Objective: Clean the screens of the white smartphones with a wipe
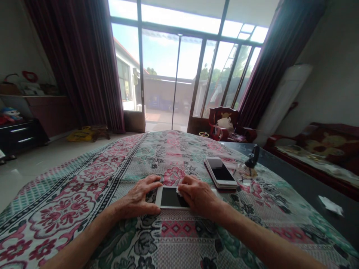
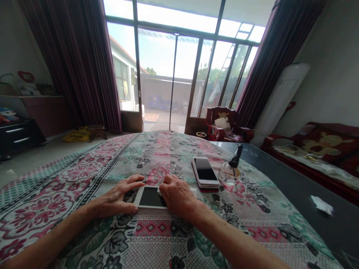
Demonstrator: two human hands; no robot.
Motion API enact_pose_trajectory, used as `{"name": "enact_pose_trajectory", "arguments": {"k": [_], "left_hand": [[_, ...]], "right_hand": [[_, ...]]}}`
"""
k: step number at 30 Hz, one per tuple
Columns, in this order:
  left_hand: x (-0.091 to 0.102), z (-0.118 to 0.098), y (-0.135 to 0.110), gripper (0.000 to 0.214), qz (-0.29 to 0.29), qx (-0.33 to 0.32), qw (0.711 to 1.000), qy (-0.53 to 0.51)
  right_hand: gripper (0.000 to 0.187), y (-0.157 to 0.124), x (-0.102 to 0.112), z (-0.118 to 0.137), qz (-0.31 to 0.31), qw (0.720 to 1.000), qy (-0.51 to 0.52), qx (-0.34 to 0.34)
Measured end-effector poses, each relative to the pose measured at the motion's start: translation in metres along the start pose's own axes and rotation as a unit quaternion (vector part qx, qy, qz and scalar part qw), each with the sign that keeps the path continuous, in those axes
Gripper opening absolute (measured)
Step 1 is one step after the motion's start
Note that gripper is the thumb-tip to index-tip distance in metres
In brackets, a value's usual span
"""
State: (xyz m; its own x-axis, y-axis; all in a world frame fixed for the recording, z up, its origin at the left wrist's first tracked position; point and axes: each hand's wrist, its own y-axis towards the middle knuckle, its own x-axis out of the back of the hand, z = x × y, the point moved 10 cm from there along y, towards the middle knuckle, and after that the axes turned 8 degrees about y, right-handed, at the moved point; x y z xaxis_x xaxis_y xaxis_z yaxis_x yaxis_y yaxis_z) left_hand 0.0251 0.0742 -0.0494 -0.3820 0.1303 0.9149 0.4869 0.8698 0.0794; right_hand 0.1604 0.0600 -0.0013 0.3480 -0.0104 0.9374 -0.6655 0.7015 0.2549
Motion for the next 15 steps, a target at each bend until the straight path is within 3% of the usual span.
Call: {"name": "enact_pose_trajectory", "arguments": {"k": [7, 10, 15], "left_hand": [[-0.001, 0.003, 0.002, 0.068, -0.013, 0.003, 1.0, -0.003], [0.0, 0.0, 0.002, 0.068, -0.006, 0.0, 1.0, -0.002], [0.005, -0.002, 0.001, 0.067, -0.005, -0.011, 1.0, -0.009]], "right_hand": [[0.026, 0.022, -0.013, 0.036, -0.002, 0.999, 0.016, 0.048], [0.023, 0.015, -0.007, 0.023, 0.018, 0.999, 0.03, 0.031], [0.017, 0.001, 0.009, -0.018, 0.045, 0.993, 0.099, -0.053]]}}
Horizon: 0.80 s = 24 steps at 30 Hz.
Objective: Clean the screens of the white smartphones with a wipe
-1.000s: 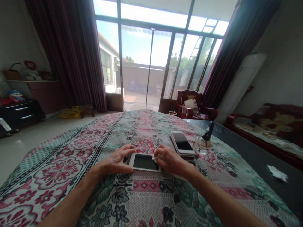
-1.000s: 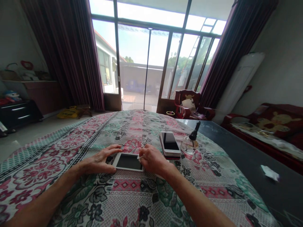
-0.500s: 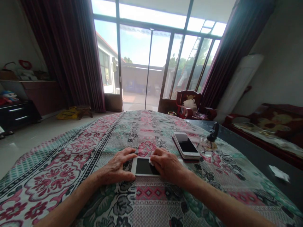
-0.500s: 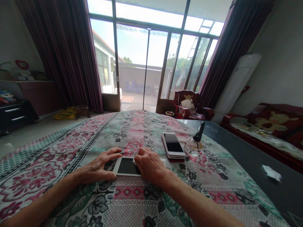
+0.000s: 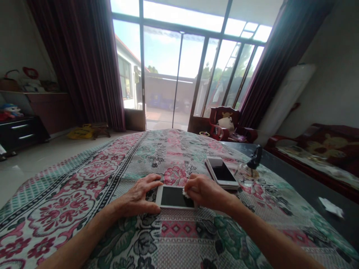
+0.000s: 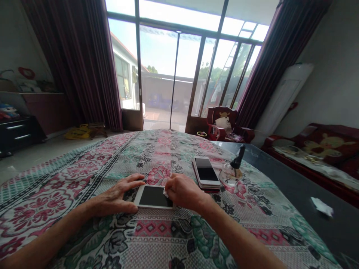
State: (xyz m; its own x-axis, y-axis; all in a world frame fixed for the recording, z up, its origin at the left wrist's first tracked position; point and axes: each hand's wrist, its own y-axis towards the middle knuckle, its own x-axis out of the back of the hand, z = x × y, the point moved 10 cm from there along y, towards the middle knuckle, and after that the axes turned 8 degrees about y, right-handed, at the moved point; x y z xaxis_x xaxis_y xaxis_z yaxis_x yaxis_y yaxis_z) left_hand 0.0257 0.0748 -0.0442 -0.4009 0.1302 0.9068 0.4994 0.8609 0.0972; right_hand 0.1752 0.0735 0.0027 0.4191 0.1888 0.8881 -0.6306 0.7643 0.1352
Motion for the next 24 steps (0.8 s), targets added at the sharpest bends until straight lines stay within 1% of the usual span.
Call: {"name": "enact_pose_trajectory", "arguments": {"k": [2, 3, 7, 8, 10, 13, 14, 16, 17, 19, 20, 22, 24], "left_hand": [[0.0, -0.001, 0.001, 0.069, 0.004, -0.002, 1.0, -0.003], [0.0, -0.001, 0.001, 0.07, 0.005, 0.0, 1.0, -0.002], [0.002, 0.002, 0.003, 0.071, -0.007, 0.03, 0.999, 0.015], [0.002, 0.003, 0.003, 0.071, -0.009, 0.036, 0.999, 0.02], [0.002, 0.004, 0.003, 0.072, -0.01, 0.042, 0.999, 0.022], [0.005, 0.008, 0.002, 0.073, -0.018, 0.052, 0.998, 0.003], [0.009, 0.009, 0.002, 0.072, -0.033, 0.058, 0.998, -0.009], [0.022, 0.006, 0.0, 0.066, -0.089, 0.063, 0.994, -0.024], [0.03, 0.0, -0.001, 0.063, -0.123, 0.056, 0.991, -0.023], [0.039, -0.02, -0.002, 0.058, -0.176, 0.015, 0.984, 0.001], [0.039, -0.035, -0.002, 0.057, -0.181, -0.018, 0.983, 0.019], [0.031, -0.062, -0.002, 0.059, -0.172, -0.08, 0.98, 0.067], [0.021, -0.08, -0.002, 0.055, -0.147, -0.116, 0.976, 0.114]], "right_hand": [[0.017, 0.001, 0.001, -0.004, -0.021, 0.999, 0.03, -0.023], [0.016, 0.003, 0.001, -0.002, -0.042, 0.998, 0.044, -0.03], [0.015, 0.007, 0.001, 0.014, -0.135, 0.985, 0.103, -0.032], [0.016, 0.008, 0.002, 0.018, -0.147, 0.981, 0.122, -0.029], [0.019, 0.009, 0.005, 0.021, -0.148, 0.974, 0.169, -0.022], [0.027, 0.01, 0.015, 0.008, -0.141, 0.966, 0.215, -0.029], [0.028, 0.01, 0.019, -0.001, -0.149, 0.965, 0.211, -0.038], [0.021, 0.008, 0.029, -0.019, -0.177, 0.967, 0.175, -0.053], [0.02, 0.009, 0.03, -0.026, -0.17, 0.972, 0.152, -0.053], [0.029, 0.01, 0.024, -0.035, -0.124, 0.984, 0.117, -0.049], [0.034, 0.01, 0.019, -0.037, -0.094, 0.989, 0.106, -0.045], [0.044, 0.008, 0.012, -0.035, -0.04, 0.994, 0.097, -0.029], [0.052, 0.006, 0.008, -0.028, -0.003, 0.995, 0.097, -0.005]]}}
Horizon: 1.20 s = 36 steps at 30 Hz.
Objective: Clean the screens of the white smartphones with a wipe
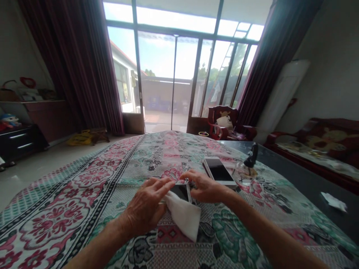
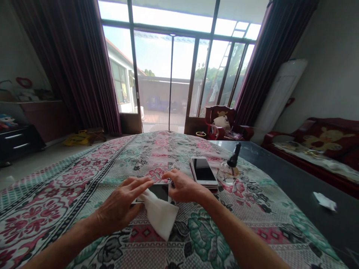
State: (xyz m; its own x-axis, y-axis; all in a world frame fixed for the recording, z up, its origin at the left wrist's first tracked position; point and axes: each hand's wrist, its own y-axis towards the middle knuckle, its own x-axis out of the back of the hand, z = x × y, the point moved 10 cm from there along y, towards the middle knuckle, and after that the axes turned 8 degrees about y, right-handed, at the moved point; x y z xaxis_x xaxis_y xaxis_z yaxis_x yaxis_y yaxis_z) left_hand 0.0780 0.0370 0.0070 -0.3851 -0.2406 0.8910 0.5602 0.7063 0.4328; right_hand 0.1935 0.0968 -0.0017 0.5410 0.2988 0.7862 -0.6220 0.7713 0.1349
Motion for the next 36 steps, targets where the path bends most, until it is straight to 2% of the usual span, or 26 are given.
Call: {"name": "enact_pose_trajectory", "arguments": {"k": [2, 4, 8, 11, 15, 18, 20, 21, 23, 24, 25, 28, 30, 33, 36], "left_hand": [[-0.007, -0.005, 0.0, 0.038, 0.031, -0.023, 0.999, 0.026], [-0.006, 0.001, -0.001, 0.025, 0.043, -0.032, 0.998, 0.026], [0.01, 0.035, -0.004, 0.028, 0.007, 0.003, 0.998, -0.064], [0.005, 0.056, -0.008, 0.031, 0.013, 0.054, 0.99, -0.131], [-0.011, 0.054, -0.011, 0.034, 0.045, 0.054, 0.977, -0.203], [-0.008, 0.054, -0.011, 0.041, 0.067, 0.057, 0.973, -0.212], [0.007, 0.066, -0.01, 0.048, 0.042, 0.11, 0.977, -0.179], [0.019, 0.076, -0.011, 0.05, 0.009, 0.163, 0.975, -0.154], [0.041, 0.095, -0.021, 0.047, -0.058, 0.305, 0.947, -0.084], [0.042, 0.096, -0.025, 0.048, -0.047, 0.351, 0.934, -0.042], [0.038, 0.09, -0.025, 0.054, -0.026, 0.363, 0.931, -0.008], [0.017, 0.062, -0.018, 0.065, 0.009, 0.31, 0.949, 0.06], [0.0, 0.051, -0.015, 0.054, 0.02, 0.263, 0.961, 0.083], [-0.013, 0.057, -0.013, 0.03, 0.051, 0.223, 0.971, 0.063], [-0.005, 0.069, -0.013, 0.035, 0.052, 0.194, 0.98, 0.008]], "right_hand": [[0.06, -0.002, -0.005, 0.004, 0.037, 0.999, -0.001, 0.015], [0.069, -0.004, -0.01, 0.005, 0.074, 0.997, -0.006, 0.019], [0.082, -0.006, -0.018, 0.003, 0.11, 0.994, -0.011, 0.009], [0.089, -0.006, -0.022, 0.004, 0.104, 0.994, -0.02, 0.006], [0.087, -0.005, -0.022, 0.008, 0.084, 0.995, -0.052, 0.022], [0.085, -0.006, -0.022, 0.008, 0.088, 0.994, -0.055, 0.026], [0.086, -0.006, -0.023, 0.01, 0.088, 0.995, -0.05, 0.027], [0.086, -0.006, -0.023, 0.012, 0.086, 0.995, -0.048, 0.03], [0.085, -0.006, -0.025, 0.017, 0.078, 0.995, -0.045, 0.039], [0.084, -0.005, -0.027, 0.019, 0.072, 0.995, -0.044, 0.046], [0.082, -0.004, -0.029, 0.023, 0.065, 0.995, -0.044, 0.053], [0.074, -0.003, -0.035, 0.029, 0.044, 0.995, -0.051, 0.071], [0.069, -0.002, -0.036, 0.031, 0.03, 0.995, -0.056, 0.072], [0.069, -0.002, -0.035, 0.031, 0.035, 0.996, -0.045, 0.074], [0.074, -0.003, -0.034, 0.03, 0.067, 0.994, -0.015, 0.086]]}}
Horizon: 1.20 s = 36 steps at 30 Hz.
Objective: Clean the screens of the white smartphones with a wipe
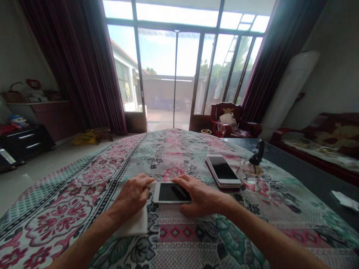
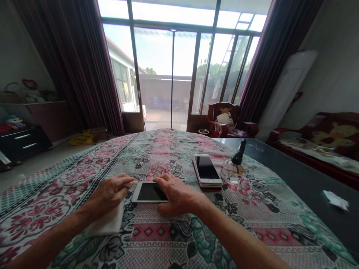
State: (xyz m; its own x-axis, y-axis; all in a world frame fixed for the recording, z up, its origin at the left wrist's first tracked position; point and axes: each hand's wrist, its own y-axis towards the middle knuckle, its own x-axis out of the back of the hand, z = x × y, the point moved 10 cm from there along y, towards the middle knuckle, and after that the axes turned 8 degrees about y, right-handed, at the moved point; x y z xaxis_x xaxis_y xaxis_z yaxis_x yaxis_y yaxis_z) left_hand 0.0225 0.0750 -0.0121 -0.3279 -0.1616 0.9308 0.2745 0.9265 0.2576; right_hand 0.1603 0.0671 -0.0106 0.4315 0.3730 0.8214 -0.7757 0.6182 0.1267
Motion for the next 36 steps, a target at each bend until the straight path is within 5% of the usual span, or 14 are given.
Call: {"name": "enact_pose_trajectory", "arguments": {"k": [7, 15, 23, 30, 36], "left_hand": [[0.005, -0.005, -0.005, 0.036, -0.008, -0.078, 0.991, -0.112], [-0.005, 0.018, -0.009, 0.024, 0.041, 0.016, 0.981, -0.188], [-0.009, 0.039, -0.003, 0.028, -0.004, 0.07, 0.973, -0.218], [-0.011, 0.035, -0.001, 0.027, 0.0, 0.075, 0.965, -0.252], [-0.01, 0.027, 0.002, 0.027, 0.003, 0.057, 0.972, -0.229]], "right_hand": [[0.079, -0.002, 0.002, -0.013, 0.016, 0.999, 0.032, -0.007], [0.071, -0.001, 0.001, -0.006, 0.008, 1.0, 0.016, -0.013], [0.064, 0.002, -0.005, 0.003, -0.048, 0.998, -0.03, -0.011], [0.079, 0.002, -0.007, -0.015, -0.079, 0.995, -0.027, -0.058], [0.063, 0.004, -0.006, -0.014, -0.088, 0.993, -0.03, -0.074]]}}
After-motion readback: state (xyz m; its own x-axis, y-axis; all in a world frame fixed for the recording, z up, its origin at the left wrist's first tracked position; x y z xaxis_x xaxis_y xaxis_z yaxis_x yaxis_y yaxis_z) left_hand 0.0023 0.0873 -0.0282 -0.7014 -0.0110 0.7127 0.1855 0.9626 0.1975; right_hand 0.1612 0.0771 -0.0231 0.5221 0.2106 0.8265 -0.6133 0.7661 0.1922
